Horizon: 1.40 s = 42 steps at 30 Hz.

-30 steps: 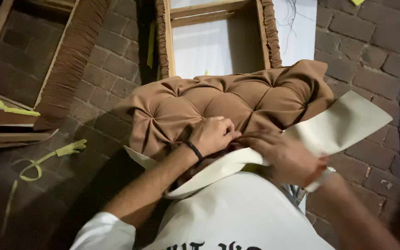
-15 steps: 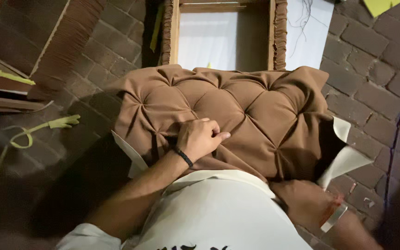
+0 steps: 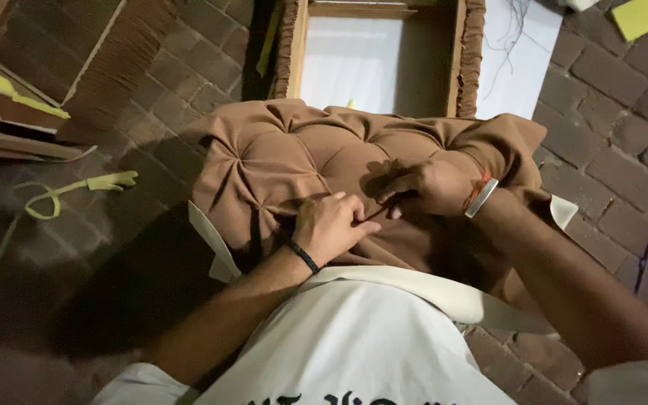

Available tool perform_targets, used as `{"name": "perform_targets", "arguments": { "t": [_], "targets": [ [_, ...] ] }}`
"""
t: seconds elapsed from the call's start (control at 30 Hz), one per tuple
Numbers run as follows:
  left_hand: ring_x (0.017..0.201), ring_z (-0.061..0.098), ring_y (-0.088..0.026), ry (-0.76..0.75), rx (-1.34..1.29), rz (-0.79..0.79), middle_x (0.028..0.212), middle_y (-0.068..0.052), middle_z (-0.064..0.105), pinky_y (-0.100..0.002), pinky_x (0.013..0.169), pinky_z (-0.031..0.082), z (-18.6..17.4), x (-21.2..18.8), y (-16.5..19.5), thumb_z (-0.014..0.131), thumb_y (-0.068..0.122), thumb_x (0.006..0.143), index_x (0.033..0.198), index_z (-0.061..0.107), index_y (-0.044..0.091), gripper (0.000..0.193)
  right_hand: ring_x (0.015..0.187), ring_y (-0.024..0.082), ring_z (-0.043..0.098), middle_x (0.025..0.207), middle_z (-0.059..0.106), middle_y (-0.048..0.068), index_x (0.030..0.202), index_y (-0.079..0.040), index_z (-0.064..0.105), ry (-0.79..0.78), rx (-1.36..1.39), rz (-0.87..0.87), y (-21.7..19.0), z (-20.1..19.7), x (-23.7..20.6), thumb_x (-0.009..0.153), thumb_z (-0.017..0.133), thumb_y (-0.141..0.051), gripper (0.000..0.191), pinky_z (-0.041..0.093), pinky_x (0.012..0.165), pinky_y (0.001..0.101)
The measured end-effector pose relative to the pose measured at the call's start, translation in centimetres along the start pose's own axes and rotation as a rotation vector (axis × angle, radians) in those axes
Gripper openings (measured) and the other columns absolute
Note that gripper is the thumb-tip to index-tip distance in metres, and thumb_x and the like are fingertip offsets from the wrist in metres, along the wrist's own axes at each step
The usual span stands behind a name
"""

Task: The person secures a brown fabric cover over a yellow foam cushion on a wooden chair seat. They use a staple gun to attach the fabric to the underside of the seat frame, repeatedly pulling and smoothing the material to create a tufted appearance.

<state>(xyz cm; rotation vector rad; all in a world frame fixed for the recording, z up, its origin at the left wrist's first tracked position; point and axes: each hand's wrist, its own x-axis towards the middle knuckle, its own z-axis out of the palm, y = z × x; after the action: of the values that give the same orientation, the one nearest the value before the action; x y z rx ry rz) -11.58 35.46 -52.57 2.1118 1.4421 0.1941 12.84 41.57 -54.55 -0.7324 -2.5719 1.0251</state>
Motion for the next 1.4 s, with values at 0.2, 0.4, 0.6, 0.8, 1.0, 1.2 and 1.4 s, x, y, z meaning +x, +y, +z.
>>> {"name": "perform_targets", "arguments": {
  "t": [0.2,0.4,0.6,0.8,1.0,1.2,1.4],
  "targets": [
    [0.077,0.072,-0.032,0.024,0.057,0.066,0.087,-0.011,0.074,-0.046,0.069,0.055,0.7,-0.7,-0.4,0.078,0.047,0.082,0.085,0.074,0.012,0.035,0.105,0.031,0.066,0.114,0.071,0.014,0.093,-0.009,0.075,0.088,-0.103,0.054,-1.3,1.7,0.8,0.075,0.081,-0.02,0.023,0.053,0.09,0.0424],
    [0.081,0.072,-0.035,-0.068,0.115,0.057,0.086,-0.015,0.073,-0.048,0.072,0.055,1.4,-0.6,0.0,0.069,0.036,0.093,0.086,0.072,0.009,0.028,0.104,0.031,0.067,0.108,0.071,0.012,0.098,-0.007,0.075,0.028,0.016,0.07,-0.7,1.3,-0.3,0.082,0.073,-0.01,0.016,0.055,0.091,0.0394],
    [0.076,0.071,-0.036,0.02,0.062,0.068,0.085,-0.016,0.072,-0.047,0.066,0.055,0.6,-2.0,0.7,0.069,0.034,0.091,0.084,0.071,0.007,0.028,0.101,0.028,0.069,0.116,0.072,0.01,0.112,-0.011,0.076,-0.121,-0.025,0.143,2.7,0.2,-0.6,0.079,0.067,-0.004,0.035,0.056,0.089,0.0369],
    [0.077,0.072,-0.033,-0.027,0.183,0.092,0.085,-0.015,0.072,-0.045,0.066,0.055,0.2,-2.0,0.8,0.068,0.032,0.093,0.085,0.069,0.007,0.027,0.104,0.032,0.066,0.111,0.072,0.01,0.105,-0.011,0.075,-0.063,-0.141,0.029,1.6,0.3,-1.1,0.082,0.072,-0.015,0.023,0.055,0.089,0.0412],
    [0.083,0.071,-0.036,-0.121,0.121,0.113,0.086,-0.015,0.072,-0.05,0.073,0.053,0.4,-0.8,0.0,0.066,0.024,0.089,0.087,0.074,0.011,0.016,0.103,0.032,0.066,0.12,0.071,0.009,0.105,-0.012,0.072,-0.022,-0.123,0.136,0.8,1.0,-1.1,0.086,0.068,-0.017,0.02,0.053,0.086,0.0442],
    [0.087,0.071,-0.037,-0.18,0.067,0.115,0.088,-0.016,0.073,-0.052,0.075,0.053,-0.2,-0.4,-0.4,0.066,0.027,0.089,0.088,0.075,0.01,0.02,0.093,0.036,0.067,0.1,0.07,0.017,0.116,-0.004,0.066,0.154,-0.189,0.161,0.6,2.6,-0.6,0.076,0.075,-0.018,0.044,0.052,0.083,0.0475],
    [0.086,0.07,-0.038,-0.199,0.048,0.11,0.09,-0.017,0.073,-0.051,0.076,0.053,-0.4,-1.2,-0.2,0.063,0.027,0.095,0.093,0.071,0.008,0.021,0.098,0.031,0.072,0.108,0.073,0.014,0.12,-0.006,0.07,0.541,0.065,0.485,-6.2,1.4,-3.1,0.086,0.067,-0.01,0.034,0.058,0.085,0.0404]
  ]
}}
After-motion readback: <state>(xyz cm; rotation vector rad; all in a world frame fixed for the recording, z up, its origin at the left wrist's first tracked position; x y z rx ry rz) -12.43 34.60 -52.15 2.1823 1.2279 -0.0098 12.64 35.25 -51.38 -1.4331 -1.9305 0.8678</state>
